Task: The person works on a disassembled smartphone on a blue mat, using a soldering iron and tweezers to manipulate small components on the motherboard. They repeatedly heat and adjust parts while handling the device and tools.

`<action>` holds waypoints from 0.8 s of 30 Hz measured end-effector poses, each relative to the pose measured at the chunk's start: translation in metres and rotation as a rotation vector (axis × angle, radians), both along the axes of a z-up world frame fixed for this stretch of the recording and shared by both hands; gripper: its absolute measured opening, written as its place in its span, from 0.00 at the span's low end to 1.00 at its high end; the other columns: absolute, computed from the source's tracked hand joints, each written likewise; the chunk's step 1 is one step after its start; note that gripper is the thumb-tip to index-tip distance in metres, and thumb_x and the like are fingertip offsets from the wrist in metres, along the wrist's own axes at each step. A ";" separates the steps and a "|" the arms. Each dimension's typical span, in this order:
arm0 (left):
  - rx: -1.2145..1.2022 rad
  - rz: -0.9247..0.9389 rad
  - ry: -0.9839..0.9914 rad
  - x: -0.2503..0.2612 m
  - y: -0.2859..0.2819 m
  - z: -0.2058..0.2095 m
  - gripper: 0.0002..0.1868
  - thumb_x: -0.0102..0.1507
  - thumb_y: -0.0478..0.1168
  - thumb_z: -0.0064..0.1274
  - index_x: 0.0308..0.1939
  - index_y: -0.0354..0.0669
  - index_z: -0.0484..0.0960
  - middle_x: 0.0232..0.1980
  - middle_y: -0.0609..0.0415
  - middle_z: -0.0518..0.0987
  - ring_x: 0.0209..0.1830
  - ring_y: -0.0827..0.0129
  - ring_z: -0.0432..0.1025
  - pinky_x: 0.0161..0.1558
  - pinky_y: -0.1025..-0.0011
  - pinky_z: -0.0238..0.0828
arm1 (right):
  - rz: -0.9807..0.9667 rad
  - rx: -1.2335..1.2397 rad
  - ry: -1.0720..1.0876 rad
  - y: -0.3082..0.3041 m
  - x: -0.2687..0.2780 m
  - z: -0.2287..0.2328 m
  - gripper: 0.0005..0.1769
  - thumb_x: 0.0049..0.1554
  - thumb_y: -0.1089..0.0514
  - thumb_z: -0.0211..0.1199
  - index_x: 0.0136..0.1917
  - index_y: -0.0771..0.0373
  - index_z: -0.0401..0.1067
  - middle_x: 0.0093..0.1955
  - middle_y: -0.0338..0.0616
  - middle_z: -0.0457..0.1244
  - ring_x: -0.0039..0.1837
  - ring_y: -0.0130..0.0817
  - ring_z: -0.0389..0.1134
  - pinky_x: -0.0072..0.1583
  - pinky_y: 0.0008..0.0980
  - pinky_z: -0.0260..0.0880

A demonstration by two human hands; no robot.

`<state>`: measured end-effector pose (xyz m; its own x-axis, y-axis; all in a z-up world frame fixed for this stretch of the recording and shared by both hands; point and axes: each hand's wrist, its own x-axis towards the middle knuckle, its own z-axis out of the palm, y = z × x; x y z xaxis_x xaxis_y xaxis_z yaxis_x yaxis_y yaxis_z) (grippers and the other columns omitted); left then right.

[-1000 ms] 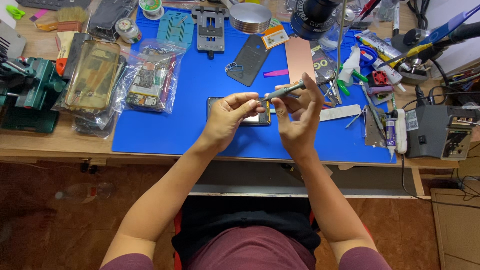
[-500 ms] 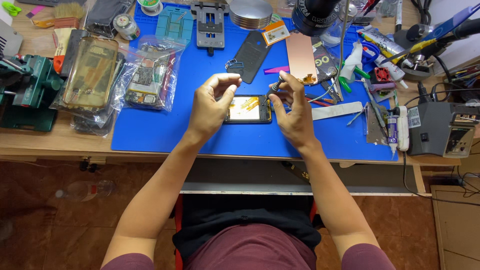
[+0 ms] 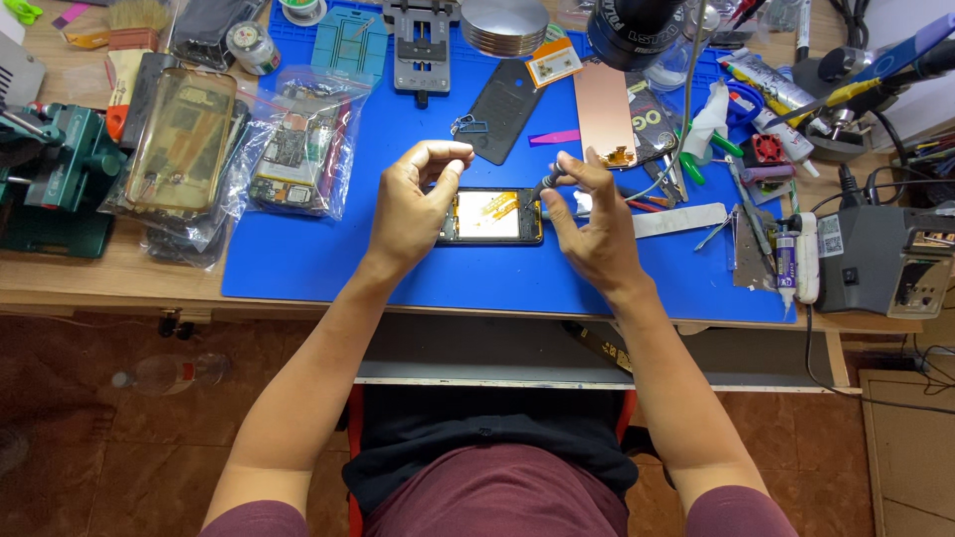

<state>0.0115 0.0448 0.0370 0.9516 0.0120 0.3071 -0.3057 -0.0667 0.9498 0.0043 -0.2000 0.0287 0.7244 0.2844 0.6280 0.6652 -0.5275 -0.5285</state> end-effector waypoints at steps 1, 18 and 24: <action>0.003 -0.004 -0.002 0.000 0.000 0.001 0.11 0.69 0.30 0.52 0.53 0.42 0.86 0.49 0.49 0.86 0.54 0.63 0.82 0.56 0.68 0.78 | -0.004 0.003 -0.002 -0.001 0.000 0.004 0.24 0.67 0.61 0.64 0.72 0.56 0.60 0.57 0.52 0.68 0.63 0.56 0.72 0.77 0.66 0.56; 0.724 0.089 -0.266 0.094 -0.015 -0.032 0.08 0.68 0.39 0.55 0.50 0.52 0.87 0.47 0.54 0.83 0.51 0.53 0.78 0.56 0.55 0.72 | 0.102 0.040 -0.054 -0.006 0.015 -0.012 0.23 0.67 0.62 0.61 0.72 0.54 0.61 0.60 0.53 0.67 0.70 0.57 0.67 0.80 0.71 0.44; 1.088 0.008 -0.358 0.146 -0.028 -0.048 0.04 0.66 0.42 0.59 0.42 0.53 0.88 0.40 0.56 0.84 0.46 0.56 0.79 0.58 0.55 0.69 | 0.109 0.067 -0.095 -0.004 0.014 -0.013 0.23 0.66 0.65 0.59 0.72 0.56 0.63 0.59 0.49 0.68 0.69 0.55 0.68 0.78 0.70 0.52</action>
